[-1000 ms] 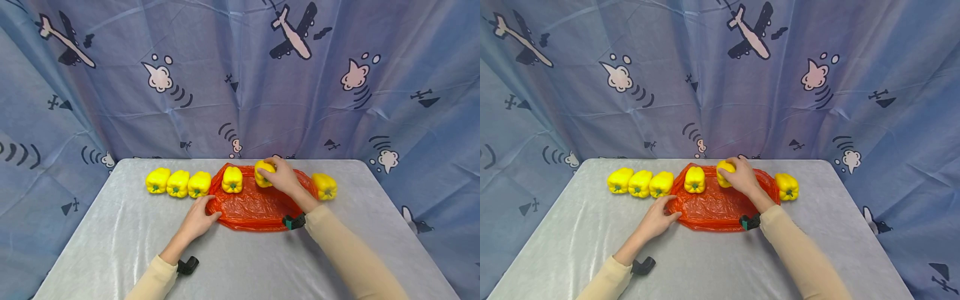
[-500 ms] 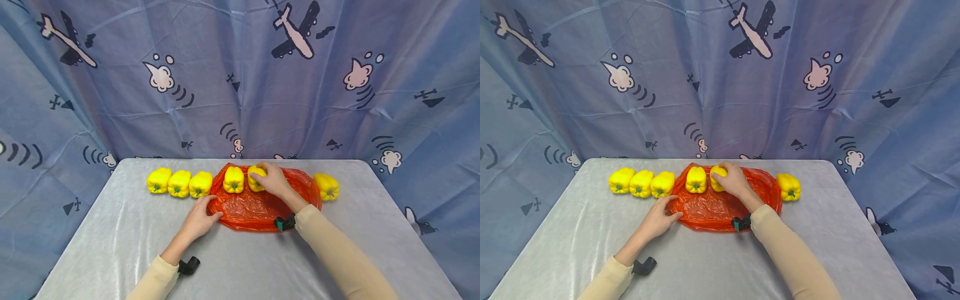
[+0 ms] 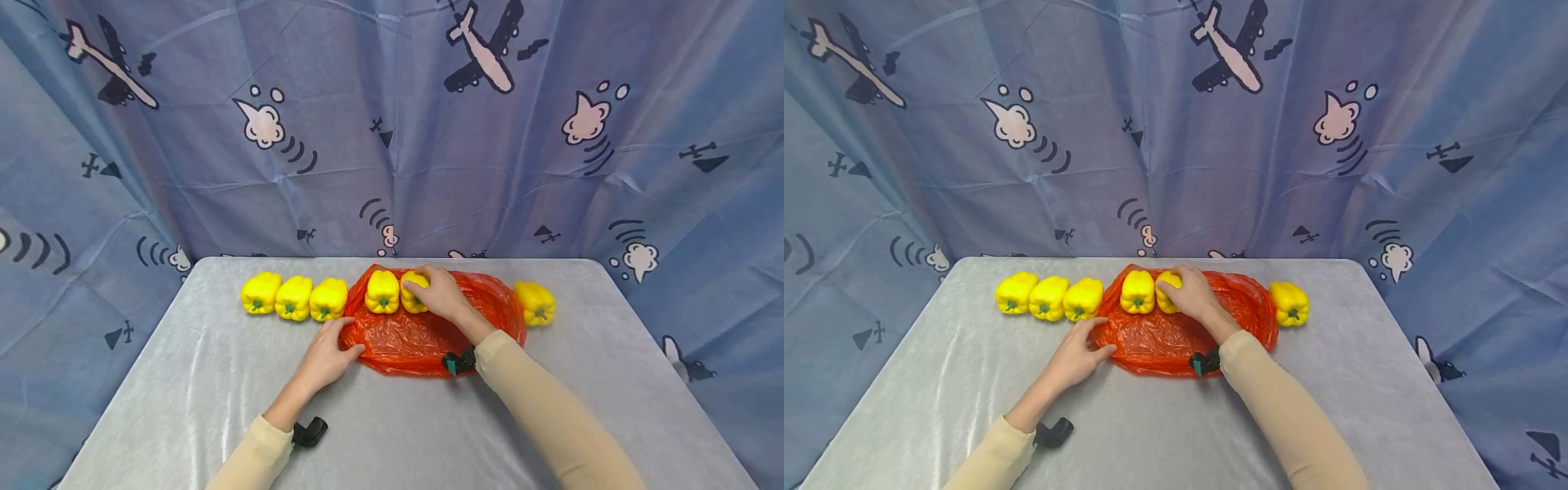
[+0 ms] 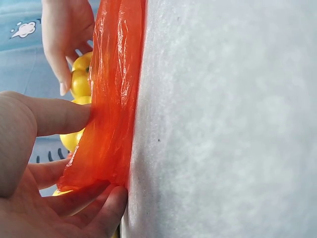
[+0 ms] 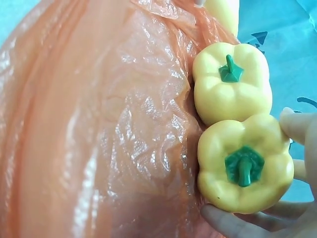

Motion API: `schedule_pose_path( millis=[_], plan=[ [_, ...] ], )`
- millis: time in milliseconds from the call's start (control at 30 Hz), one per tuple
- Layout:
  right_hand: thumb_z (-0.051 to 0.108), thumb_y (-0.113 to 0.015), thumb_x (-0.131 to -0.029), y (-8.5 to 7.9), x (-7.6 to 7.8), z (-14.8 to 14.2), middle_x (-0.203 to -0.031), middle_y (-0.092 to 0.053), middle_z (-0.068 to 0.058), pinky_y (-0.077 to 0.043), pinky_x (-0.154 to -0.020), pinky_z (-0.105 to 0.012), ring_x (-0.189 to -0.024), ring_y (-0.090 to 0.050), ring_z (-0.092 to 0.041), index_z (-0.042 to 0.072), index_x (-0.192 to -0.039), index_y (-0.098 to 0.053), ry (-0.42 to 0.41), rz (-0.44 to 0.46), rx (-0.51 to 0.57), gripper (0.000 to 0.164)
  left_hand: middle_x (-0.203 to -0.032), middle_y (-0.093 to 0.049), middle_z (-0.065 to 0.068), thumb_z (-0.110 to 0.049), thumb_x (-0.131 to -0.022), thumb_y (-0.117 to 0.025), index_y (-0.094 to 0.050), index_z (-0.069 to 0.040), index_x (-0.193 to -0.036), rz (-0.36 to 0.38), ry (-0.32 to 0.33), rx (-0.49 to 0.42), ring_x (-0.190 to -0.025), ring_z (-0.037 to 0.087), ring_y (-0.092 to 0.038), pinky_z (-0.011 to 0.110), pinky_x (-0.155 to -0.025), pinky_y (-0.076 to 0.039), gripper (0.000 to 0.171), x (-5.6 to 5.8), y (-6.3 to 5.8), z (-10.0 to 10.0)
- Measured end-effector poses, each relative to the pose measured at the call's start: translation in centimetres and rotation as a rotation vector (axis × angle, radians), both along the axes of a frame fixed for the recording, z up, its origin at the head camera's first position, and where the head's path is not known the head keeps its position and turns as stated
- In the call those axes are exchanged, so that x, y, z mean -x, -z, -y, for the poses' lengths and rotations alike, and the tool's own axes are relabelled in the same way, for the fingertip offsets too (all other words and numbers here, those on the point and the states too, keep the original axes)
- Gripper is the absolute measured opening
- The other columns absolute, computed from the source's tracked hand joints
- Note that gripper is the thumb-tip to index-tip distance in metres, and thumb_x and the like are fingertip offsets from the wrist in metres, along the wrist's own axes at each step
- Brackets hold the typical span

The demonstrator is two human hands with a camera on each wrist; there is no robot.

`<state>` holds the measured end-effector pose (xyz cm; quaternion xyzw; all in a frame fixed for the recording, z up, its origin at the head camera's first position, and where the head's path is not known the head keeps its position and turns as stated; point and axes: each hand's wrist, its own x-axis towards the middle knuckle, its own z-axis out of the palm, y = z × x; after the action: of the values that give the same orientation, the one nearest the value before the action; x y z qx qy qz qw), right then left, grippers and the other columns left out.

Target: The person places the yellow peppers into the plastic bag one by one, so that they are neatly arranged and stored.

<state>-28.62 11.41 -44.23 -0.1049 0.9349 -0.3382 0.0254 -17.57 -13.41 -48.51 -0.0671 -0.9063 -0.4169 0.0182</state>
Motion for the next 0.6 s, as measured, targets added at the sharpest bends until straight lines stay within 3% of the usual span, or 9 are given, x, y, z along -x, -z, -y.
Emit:
schedule_pose_path(
  millis=[300,600],
  plan=[
    [0.045,-0.061,-0.1,-0.7,-0.2,0.3,-0.132,-0.061,-0.02,-0.048,-0.101,-0.049,-0.117,-0.056,-0.035,0.001,-0.138,-0.055,0.028,0.036,-0.021,0.059,-0.139,-0.053,0.021,-0.02,-0.09,-0.076,-0.056,-0.001,-0.139,0.012,-0.002,-0.001,-0.132,0.037,-0.049,0.053,-0.111,-0.038,0.056,0.0,-0.1,0.0],
    [0.042,-0.061,-0.1,-1.3,-0.7,-0.3,-0.136,-0.059,-0.02,-0.045,-0.105,-0.05,-0.122,-0.055,-0.035,0.001,-0.138,-0.055,0.011,0.047,-0.038,0.057,-0.14,-0.053,0.02,-0.02,-0.091,-0.076,-0.056,-0.001,-0.139,0.019,0.001,0.006,-0.132,0.037,-0.049,0.053,-0.111,-0.038,0.056,-0.1,-0.1,-0.1]
  ],
)
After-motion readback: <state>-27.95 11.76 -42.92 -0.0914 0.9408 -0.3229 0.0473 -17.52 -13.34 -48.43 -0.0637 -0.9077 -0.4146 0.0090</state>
